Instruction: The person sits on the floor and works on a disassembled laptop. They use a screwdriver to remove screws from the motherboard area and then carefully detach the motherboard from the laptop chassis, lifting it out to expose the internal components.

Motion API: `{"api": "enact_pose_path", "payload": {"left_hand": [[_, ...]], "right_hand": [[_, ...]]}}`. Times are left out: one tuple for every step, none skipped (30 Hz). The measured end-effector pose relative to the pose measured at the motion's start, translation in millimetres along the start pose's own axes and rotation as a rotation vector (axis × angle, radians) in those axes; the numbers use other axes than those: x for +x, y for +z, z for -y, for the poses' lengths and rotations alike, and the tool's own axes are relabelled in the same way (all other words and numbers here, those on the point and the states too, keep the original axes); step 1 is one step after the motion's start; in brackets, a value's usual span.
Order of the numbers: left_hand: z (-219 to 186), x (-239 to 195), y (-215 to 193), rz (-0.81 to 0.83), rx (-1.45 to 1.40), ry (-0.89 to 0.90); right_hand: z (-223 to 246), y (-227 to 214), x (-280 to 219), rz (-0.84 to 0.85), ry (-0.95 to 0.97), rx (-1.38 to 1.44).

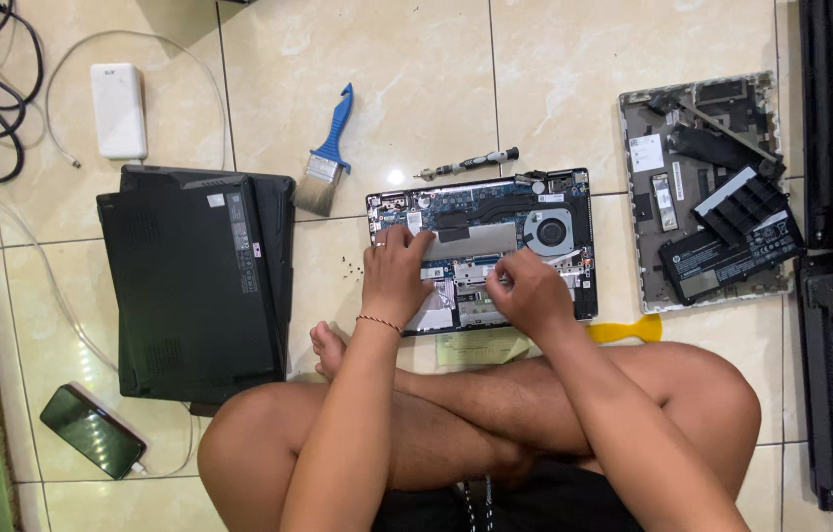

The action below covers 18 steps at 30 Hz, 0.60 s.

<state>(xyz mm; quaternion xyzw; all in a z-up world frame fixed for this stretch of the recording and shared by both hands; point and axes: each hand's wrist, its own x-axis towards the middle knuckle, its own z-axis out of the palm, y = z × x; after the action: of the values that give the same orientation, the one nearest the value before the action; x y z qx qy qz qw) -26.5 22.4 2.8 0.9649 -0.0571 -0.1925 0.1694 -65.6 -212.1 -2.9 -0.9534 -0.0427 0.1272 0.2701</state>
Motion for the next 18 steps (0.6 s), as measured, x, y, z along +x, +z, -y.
{"api": "enact_pose_path", "payload": {"left_hand": [[6.1, 1.6, 6.8, -0.019, 0.032, 0.057], [12.5, 4.4, 12.5, -0.041, 0.067, 0.115], [14.1, 3.0, 14.0, -0.041, 0.067, 0.113], [15.9, 3.8, 14.1, -0.051, 0.069, 0.138], [17.5, 4.5, 14.0, -0.061, 0.072, 0.162], [20.2, 6.0, 19.3, -0.063, 0.073, 0.162], [22.9, 7.7, 24.7, -0.094, 0.07, 0.194], [25.2, 8.7, 30.6, -0.122, 0.065, 0.226], [25.9, 10.8, 29.3, -0.121, 0.066, 0.225], [26.7, 12.1, 28.6, -0.222, 0.009, 0.267], [27.6, 13.3, 27.9, -0.324, -0.048, 0.309], [28.8, 14.6, 23.9, -0.324, -0.047, 0.309], [30.2, 16.0, 19.6, -0.336, -0.11, 0.249], [31.5, 17.8, 14.8, -0.348, -0.173, 0.189], [37.1, 16.5, 12.0, -0.349, -0.172, 0.19], [43.2, 14.4, 9.4, -0.336, -0.217, 0.051], [49.6, 12.2, 7.0, -0.323, -0.262, -0.089], [52.0, 11.1, 5.0, -0.323, -0.26, -0.091]], "right_hand": [[-5.1, 2.5, 1.4, -0.02, 0.018, 0.0], [-9.9, 4.9, 4.3, -0.042, 0.034, 0.001], [-12.0, 5.1, 3.7, -0.04, 0.032, 0.002], [-14.0, 4.7, 5.4, -0.047, 0.011, -0.002], [-15.9, 4.2, 7.2, -0.053, -0.01, -0.005], [-13.1, 7.3, 7.1, -0.055, -0.011, -0.004], [-10.4, 10.5, 7.2, -0.04, -0.033, 0.006], [-8.1, 13.6, 6.4, -0.023, -0.053, 0.016], [-2.5, 10.9, 7.6, -0.023, -0.053, 0.017], [3.0, 8.8, 7.6, 0.008, -0.082, 0.034], [8.5, 6.7, 7.5, 0.039, -0.111, 0.05], [2.4, 15.3, 6.8, 0.039, -0.111, 0.051], [-3.4, 23.8, 6.1, 0.011, -0.149, 0.035], [-9.2, 32.1, 6.1, -0.018, -0.188, 0.019], [-13.2, 33.4, 8.7, -0.02, -0.189, 0.02], [-16.8, 35.3, 10.7, -0.057, -0.18, 0.006], [-20.3, 37.5, 12.7, -0.094, -0.172, -0.008], [-21.2, 34.6, 13.5, -0.092, -0.174, -0.006]]}}
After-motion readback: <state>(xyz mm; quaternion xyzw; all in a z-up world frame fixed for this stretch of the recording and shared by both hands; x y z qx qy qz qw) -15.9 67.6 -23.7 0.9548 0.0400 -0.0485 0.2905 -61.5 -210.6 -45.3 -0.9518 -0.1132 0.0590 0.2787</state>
